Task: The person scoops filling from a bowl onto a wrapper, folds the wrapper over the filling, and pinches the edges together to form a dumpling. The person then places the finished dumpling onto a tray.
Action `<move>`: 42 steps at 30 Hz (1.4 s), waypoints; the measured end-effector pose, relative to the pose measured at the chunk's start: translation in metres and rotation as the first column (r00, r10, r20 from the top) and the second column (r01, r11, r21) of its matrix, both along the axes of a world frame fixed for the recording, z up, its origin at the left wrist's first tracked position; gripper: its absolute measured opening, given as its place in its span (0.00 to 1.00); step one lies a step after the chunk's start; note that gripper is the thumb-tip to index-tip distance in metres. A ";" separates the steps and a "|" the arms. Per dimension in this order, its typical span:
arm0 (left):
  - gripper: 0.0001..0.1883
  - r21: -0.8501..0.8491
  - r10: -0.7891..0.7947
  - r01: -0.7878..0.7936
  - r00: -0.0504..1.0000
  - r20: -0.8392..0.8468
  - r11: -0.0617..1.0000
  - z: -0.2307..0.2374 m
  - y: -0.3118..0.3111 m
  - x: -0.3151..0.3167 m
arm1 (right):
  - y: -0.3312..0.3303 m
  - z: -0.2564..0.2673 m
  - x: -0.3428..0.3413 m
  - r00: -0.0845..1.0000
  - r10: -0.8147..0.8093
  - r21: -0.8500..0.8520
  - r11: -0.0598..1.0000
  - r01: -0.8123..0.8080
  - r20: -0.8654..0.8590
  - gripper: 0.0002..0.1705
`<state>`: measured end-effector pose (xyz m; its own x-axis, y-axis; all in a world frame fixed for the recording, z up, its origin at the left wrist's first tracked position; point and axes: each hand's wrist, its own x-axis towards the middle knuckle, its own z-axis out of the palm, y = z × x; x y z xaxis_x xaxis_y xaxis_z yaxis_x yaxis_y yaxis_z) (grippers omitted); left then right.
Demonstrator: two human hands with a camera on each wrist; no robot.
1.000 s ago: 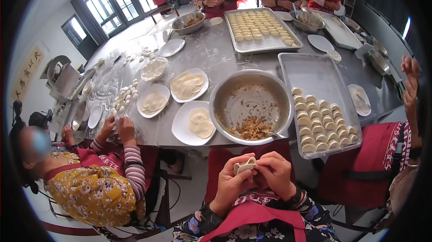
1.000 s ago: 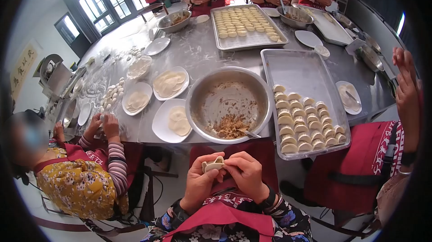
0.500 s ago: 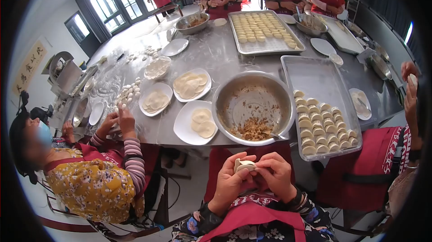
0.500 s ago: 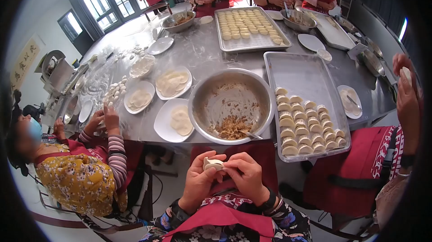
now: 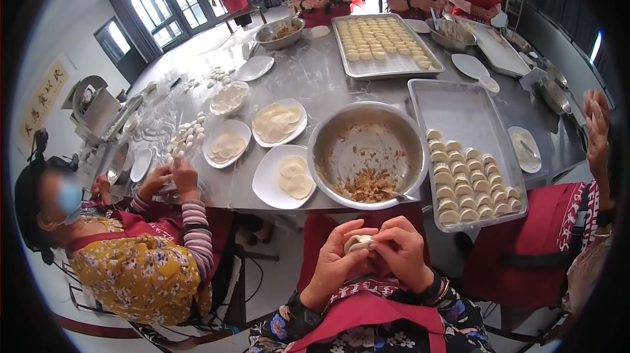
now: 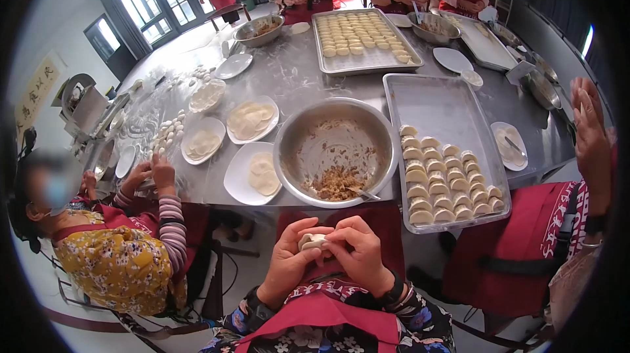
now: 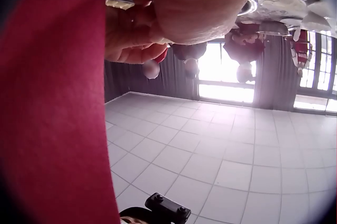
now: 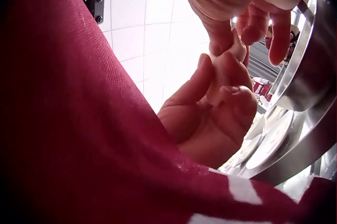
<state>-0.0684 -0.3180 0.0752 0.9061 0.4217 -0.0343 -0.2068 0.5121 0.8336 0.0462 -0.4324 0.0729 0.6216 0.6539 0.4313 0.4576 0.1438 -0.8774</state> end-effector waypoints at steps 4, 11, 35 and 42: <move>0.22 -0.095 0.018 -0.020 1.000 -0.013 0.995 -0.011 0.003 -0.002 | 0.004 -0.002 0.000 0.992 -0.027 0.053 0.998 0.020 0.122 0.09; 0.19 0.121 -0.090 0.110 0.983 -0.159 0.987 0.008 0.003 -0.005 | 0.002 -0.007 0.001 0.988 -0.027 0.079 0.997 0.014 0.155 0.07; 0.20 0.481 0.011 0.046 0.993 -0.114 0.875 0.007 -0.005 0.001 | -0.002 -0.001 0.002 0.983 -0.049 0.050 0.998 0.041 0.176 0.08; 0.27 0.530 0.085 -0.029 0.993 -0.082 0.847 0.003 -0.005 0.003 | 0.002 -0.002 0.004 0.955 -0.042 0.076 0.997 0.021 0.293 0.10</move>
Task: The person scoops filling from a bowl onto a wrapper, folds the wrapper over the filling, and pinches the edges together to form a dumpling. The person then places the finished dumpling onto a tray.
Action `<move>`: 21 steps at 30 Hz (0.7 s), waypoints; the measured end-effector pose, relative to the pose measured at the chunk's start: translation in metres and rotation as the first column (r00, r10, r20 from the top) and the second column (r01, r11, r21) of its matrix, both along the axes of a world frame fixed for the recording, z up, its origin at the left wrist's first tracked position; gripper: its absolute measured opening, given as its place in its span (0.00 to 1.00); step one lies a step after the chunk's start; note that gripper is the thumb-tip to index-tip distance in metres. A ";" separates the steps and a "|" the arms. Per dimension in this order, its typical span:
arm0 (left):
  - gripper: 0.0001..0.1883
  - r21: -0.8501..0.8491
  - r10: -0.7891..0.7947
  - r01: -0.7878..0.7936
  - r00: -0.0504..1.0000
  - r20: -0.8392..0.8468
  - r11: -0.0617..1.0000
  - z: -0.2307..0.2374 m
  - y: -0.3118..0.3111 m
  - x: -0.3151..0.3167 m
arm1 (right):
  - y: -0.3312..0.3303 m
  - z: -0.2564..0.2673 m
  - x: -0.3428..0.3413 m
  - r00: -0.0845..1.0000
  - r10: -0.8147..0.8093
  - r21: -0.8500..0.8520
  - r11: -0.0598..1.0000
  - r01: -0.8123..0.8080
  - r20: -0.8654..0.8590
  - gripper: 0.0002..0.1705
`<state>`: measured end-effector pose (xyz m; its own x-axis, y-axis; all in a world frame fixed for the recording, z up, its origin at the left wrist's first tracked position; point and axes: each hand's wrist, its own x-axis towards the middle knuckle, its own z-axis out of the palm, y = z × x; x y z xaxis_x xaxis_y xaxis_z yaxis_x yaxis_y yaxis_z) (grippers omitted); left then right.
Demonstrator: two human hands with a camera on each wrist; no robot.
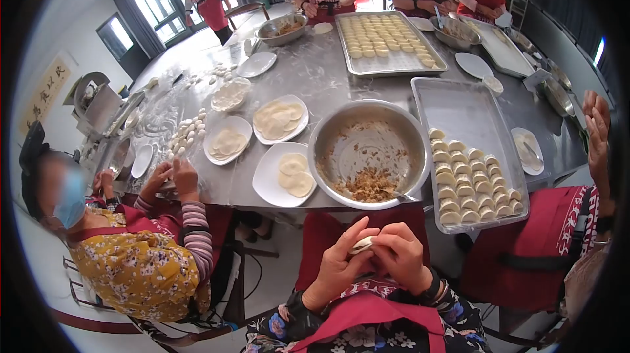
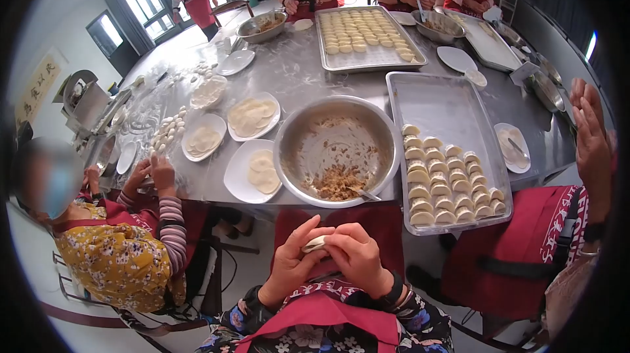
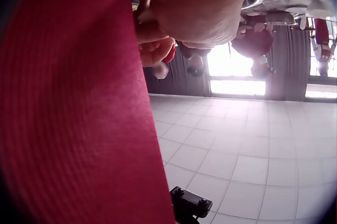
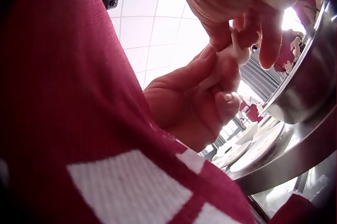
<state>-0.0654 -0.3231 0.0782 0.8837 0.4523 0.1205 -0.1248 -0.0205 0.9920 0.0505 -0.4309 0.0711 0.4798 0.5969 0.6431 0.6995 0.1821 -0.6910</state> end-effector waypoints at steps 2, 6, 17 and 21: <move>0.29 0.026 0.038 -0.039 0.998 0.044 0.999 0.000 -0.001 0.000 | 0.001 0.002 -0.001 1.000 0.001 0.001 1.000 -0.001 0.004 0.10; 0.26 -0.278 0.126 -0.086 0.984 0.128 0.957 -0.001 -0.002 0.001 | -0.001 0.006 -0.006 0.989 -0.016 0.042 0.999 0.022 -0.149 0.10; 0.18 -0.200 -0.053 0.050 0.999 -0.006 0.978 -0.004 -0.002 -0.003 | 0.000 -0.004 -0.006 0.987 -0.026 0.010 1.000 0.028 -0.162 0.10; 0.17 -0.176 -0.039 0.036 0.999 -0.013 0.984 -0.007 -0.005 -0.002 | -0.002 0.001 -0.006 0.985 -0.037 -0.011 0.999 0.036 -0.171 0.10</move>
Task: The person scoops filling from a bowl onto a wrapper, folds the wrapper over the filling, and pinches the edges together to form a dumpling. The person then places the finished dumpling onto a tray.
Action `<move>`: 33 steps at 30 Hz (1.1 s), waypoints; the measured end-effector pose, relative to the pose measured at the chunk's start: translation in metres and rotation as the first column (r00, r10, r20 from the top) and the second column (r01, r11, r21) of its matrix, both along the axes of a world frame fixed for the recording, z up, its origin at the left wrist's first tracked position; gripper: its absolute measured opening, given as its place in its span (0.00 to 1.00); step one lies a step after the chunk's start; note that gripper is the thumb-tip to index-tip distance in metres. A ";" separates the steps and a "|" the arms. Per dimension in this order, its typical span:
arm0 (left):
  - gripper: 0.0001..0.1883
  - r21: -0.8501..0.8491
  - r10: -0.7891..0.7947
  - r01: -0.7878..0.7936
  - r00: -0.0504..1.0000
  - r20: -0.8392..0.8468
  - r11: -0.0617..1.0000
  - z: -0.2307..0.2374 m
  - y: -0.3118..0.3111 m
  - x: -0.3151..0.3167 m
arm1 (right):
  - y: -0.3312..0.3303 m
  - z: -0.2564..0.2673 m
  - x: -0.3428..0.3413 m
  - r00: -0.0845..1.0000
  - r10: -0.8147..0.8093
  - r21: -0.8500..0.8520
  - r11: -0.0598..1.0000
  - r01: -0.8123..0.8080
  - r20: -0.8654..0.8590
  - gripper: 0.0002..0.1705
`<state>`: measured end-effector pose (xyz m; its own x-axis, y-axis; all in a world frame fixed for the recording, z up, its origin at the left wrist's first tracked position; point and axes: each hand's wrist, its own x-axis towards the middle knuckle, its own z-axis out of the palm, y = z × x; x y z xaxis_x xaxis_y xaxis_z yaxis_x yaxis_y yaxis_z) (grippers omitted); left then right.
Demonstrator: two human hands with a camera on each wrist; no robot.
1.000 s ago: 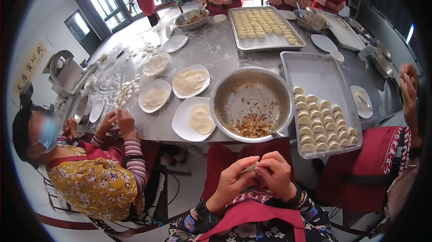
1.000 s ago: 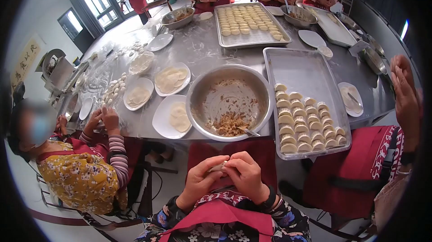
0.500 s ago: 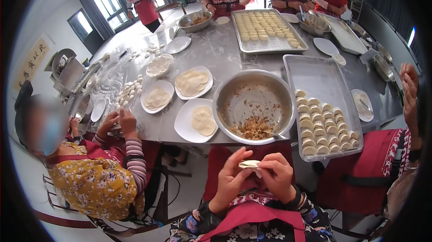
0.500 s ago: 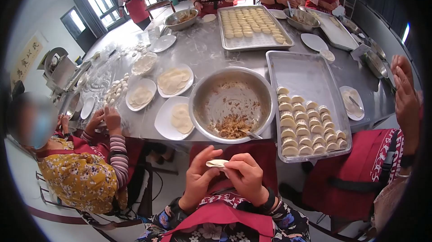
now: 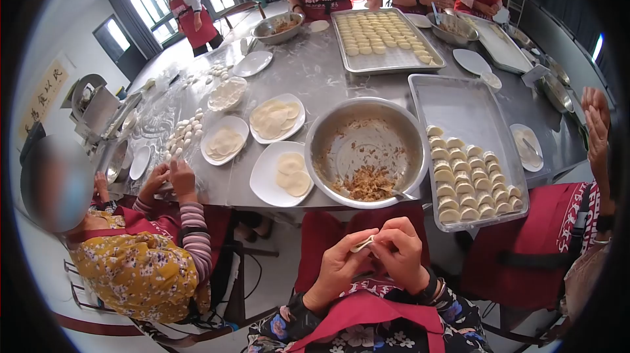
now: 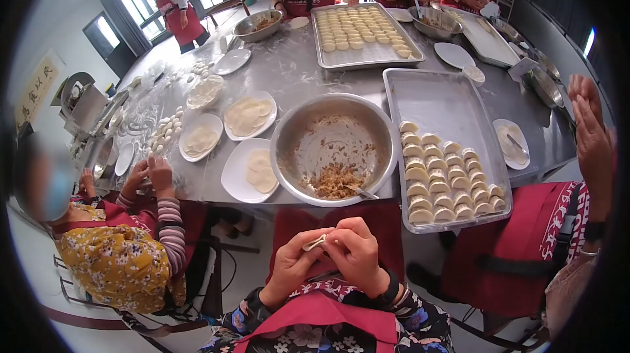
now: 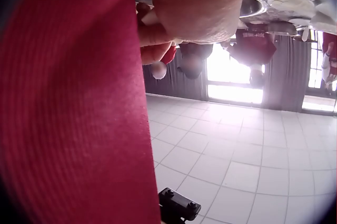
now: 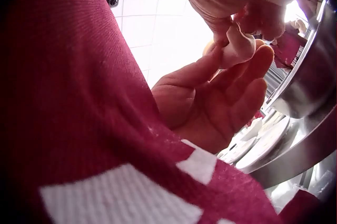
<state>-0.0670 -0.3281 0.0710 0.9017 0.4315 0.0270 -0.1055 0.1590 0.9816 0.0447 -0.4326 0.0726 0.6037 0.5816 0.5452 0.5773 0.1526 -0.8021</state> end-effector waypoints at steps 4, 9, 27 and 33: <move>0.21 0.100 0.031 -0.030 0.999 -0.011 0.995 -0.003 0.000 0.001 | 0.001 0.001 0.001 0.986 -0.002 -0.047 0.999 -0.006 -0.169 0.10; 0.23 -0.228 0.111 -0.093 0.991 0.069 0.969 0.002 -0.002 0.005 | -0.001 -0.001 0.004 0.999 0.031 -0.008 0.999 -0.031 0.005 0.10; 0.17 0.184 0.053 -0.055 0.998 0.012 0.981 -0.009 -0.003 0.008 | 0.000 -0.009 0.003 0.983 -0.004 0.048 0.999 0.013 -0.184 0.07; 0.17 -0.152 0.148 -0.142 0.989 0.026 0.978 -0.004 -0.007 0.010 | -0.002 -0.008 0.001 1.000 -0.020 -0.006 1.000 0.020 0.020 0.10</move>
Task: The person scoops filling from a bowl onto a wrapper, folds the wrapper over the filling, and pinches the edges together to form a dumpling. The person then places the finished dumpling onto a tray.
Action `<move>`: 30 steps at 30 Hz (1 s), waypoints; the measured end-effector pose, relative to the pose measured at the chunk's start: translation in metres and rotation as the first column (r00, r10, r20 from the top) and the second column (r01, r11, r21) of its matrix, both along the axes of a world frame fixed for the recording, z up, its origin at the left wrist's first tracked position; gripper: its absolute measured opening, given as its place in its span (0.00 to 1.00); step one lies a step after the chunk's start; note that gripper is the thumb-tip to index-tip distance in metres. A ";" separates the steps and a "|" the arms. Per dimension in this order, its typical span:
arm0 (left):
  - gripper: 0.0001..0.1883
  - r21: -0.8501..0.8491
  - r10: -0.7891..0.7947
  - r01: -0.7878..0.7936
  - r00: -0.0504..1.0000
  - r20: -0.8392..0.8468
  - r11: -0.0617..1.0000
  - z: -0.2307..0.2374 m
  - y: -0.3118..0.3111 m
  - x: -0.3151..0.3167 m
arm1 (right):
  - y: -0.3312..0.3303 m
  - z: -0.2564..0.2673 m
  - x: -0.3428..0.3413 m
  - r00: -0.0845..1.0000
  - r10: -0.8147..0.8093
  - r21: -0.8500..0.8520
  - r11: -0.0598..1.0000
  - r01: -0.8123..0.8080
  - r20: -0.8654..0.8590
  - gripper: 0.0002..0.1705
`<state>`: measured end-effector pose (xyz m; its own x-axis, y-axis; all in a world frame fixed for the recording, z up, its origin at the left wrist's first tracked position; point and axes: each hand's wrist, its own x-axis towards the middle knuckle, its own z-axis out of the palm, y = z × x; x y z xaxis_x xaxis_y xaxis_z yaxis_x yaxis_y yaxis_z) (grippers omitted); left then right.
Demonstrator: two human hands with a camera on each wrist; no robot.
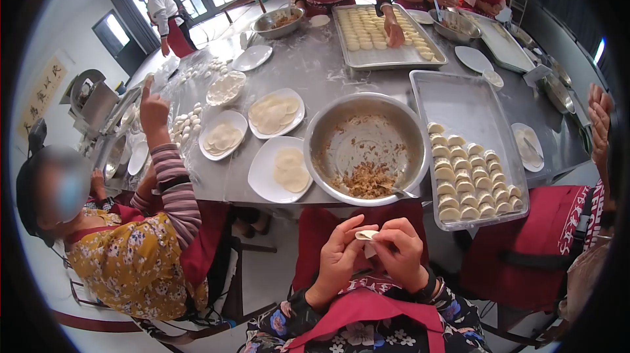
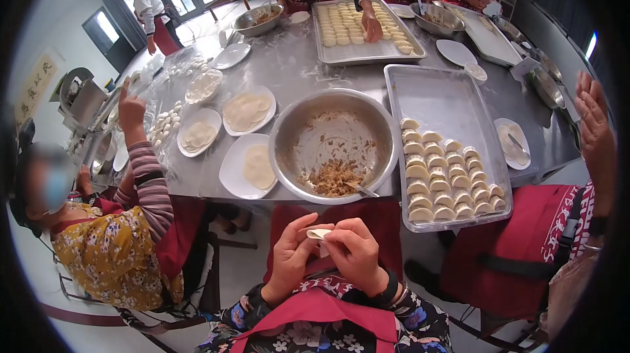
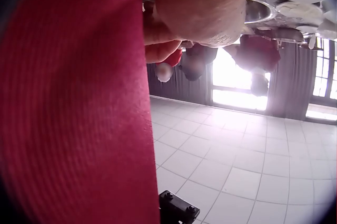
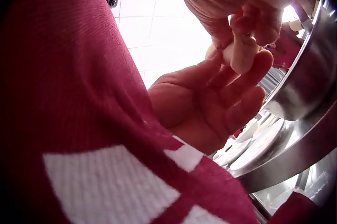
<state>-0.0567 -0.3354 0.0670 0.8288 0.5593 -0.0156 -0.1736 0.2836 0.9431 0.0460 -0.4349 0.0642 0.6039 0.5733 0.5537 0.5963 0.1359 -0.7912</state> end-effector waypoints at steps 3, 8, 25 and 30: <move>0.15 0.099 -0.015 0.021 0.998 -0.063 0.995 -0.005 0.002 0.001 | 0.002 -0.001 0.000 1.000 0.009 0.021 1.000 -0.009 -0.019 0.10; 0.16 0.277 -0.021 0.046 0.995 -0.094 0.960 0.000 0.001 0.000 | 0.000 -0.002 -0.001 0.999 -0.022 0.030 0.999 0.021 0.030 0.10; 0.25 0.113 -0.086 0.090 0.996 -0.034 0.990 0.002 -0.008 0.000 | 0.002 0.006 0.001 0.997 -0.070 0.044 0.997 0.070 0.006 0.10; 0.24 0.159 -0.135 0.151 0.985 -0.103 0.976 0.006 -0.006 -0.005 | 0.003 0.009 -0.004 0.997 -0.033 0.007 0.999 0.033 -0.069 0.09</move>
